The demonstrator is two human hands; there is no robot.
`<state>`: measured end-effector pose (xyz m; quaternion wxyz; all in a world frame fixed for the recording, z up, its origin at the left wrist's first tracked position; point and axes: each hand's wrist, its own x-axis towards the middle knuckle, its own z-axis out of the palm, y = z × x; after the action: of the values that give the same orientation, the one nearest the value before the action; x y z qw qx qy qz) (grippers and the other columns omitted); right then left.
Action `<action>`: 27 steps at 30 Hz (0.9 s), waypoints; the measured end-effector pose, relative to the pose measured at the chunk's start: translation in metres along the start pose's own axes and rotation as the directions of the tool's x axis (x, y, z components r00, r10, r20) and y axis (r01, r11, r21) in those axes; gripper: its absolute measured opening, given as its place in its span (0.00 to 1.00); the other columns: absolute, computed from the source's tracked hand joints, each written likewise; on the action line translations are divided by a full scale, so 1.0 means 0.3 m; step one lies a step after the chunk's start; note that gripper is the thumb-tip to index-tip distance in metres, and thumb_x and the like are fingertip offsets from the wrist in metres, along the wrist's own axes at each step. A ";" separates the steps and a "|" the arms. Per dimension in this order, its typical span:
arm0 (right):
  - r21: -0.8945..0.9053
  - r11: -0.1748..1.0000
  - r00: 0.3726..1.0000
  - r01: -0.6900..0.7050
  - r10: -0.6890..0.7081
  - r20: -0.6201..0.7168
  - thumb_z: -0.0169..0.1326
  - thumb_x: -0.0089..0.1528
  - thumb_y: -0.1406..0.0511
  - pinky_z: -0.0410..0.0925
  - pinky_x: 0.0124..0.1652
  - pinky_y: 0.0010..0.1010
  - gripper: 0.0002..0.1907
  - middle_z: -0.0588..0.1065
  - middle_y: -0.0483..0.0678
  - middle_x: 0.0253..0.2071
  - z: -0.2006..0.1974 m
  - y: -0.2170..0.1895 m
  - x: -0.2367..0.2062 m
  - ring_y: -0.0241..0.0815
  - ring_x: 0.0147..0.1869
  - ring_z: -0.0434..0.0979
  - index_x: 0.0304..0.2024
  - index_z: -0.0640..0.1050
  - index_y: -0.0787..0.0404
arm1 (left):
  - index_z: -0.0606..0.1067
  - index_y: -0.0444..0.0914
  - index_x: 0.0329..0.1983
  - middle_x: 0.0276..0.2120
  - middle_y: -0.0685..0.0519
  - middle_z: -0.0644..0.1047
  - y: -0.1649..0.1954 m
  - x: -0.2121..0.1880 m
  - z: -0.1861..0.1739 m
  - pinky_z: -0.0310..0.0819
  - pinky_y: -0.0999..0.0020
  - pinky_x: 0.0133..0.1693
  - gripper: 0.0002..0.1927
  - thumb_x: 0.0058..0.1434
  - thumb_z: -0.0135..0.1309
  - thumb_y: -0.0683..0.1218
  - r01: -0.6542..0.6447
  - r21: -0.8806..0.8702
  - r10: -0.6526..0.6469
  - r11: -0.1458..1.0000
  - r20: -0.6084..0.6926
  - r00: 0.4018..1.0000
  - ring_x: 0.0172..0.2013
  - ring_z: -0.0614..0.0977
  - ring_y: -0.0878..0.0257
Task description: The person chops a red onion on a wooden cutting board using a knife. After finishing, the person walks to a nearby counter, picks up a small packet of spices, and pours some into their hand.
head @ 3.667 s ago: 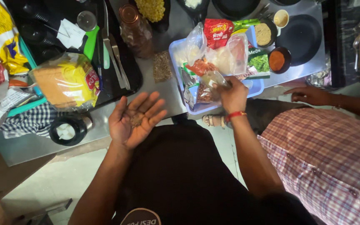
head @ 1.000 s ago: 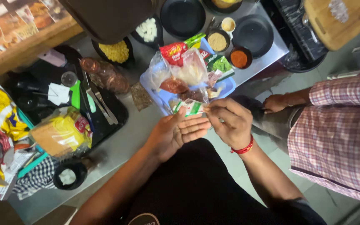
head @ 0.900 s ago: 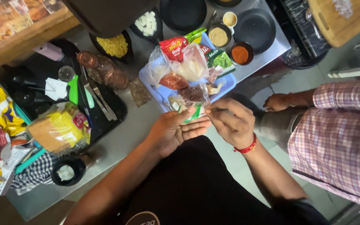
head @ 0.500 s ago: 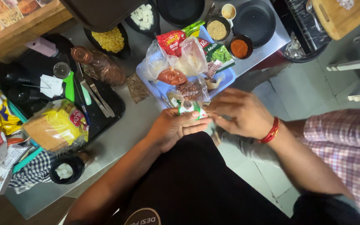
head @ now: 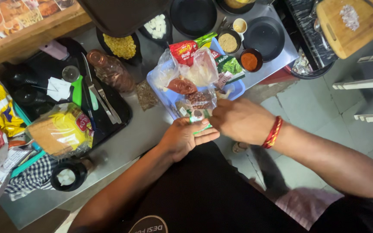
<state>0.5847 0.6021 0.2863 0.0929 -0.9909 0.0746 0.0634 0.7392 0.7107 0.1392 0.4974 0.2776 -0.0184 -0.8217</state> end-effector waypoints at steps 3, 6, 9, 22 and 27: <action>-0.076 0.997 1.000 0.008 -0.009 -0.012 0.55 0.51 0.64 0.71 0.33 0.36 0.07 0.74 0.47 0.31 0.044 -0.006 0.002 0.47 0.42 0.76 0.28 0.77 0.62 | 0.72 0.29 0.55 0.53 0.42 0.76 -0.004 0.003 -0.011 0.75 0.43 0.60 0.17 0.65 0.55 0.41 0.016 -0.002 -0.016 1.000 -0.037 0.999 0.58 0.78 0.40; -0.151 0.985 0.993 0.079 -0.091 -0.075 0.55 0.53 0.64 0.71 0.34 0.34 0.09 0.73 0.47 0.31 0.096 0.006 -0.008 0.45 0.40 0.75 0.32 0.78 0.63 | 0.72 0.30 0.57 0.55 0.42 0.76 -0.003 0.004 -0.024 0.74 0.44 0.61 0.19 0.65 0.55 0.44 0.032 0.000 -0.032 0.999 -0.055 0.998 0.60 0.77 0.41; -0.166 0.982 0.983 0.085 -0.111 -0.148 0.55 0.54 0.64 0.70 0.33 0.32 0.13 0.73 0.47 0.32 0.140 0.024 -0.026 0.44 0.39 0.74 0.37 0.79 0.66 | 0.72 0.31 0.58 0.56 0.42 0.77 -0.004 0.009 -0.030 0.73 0.47 0.62 0.21 0.64 0.56 0.45 0.044 0.024 -0.043 0.999 -0.051 0.998 0.60 0.77 0.44; 0.445 0.873 0.631 -0.198 0.461 -0.623 0.63 0.57 0.72 0.73 0.39 0.33 0.08 0.76 0.50 0.34 0.332 -0.024 -0.047 0.46 0.38 0.79 0.38 0.78 0.66 | 0.71 0.27 0.59 0.56 0.42 0.77 0.016 0.010 -0.001 0.71 0.48 0.66 0.20 0.70 0.53 0.45 -0.009 0.004 0.008 1.000 0.062 0.998 0.61 0.77 0.48; 0.925 0.381 0.456 0.004 0.822 -0.340 0.57 0.61 0.77 0.73 0.40 0.27 0.06 0.78 0.49 0.36 0.471 -0.004 -0.148 0.37 0.38 0.78 0.41 0.78 0.70 | 0.71 0.27 0.59 0.57 0.37 0.76 0.036 0.004 0.034 0.69 0.46 0.65 0.21 0.68 0.53 0.44 0.028 0.014 -0.029 1.000 0.051 0.998 0.61 0.77 0.42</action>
<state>0.5255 0.6367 0.1551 0.4864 -0.6637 0.4095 -0.3939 0.7427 0.7017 0.1508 0.4831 0.2601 -0.0327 -0.8354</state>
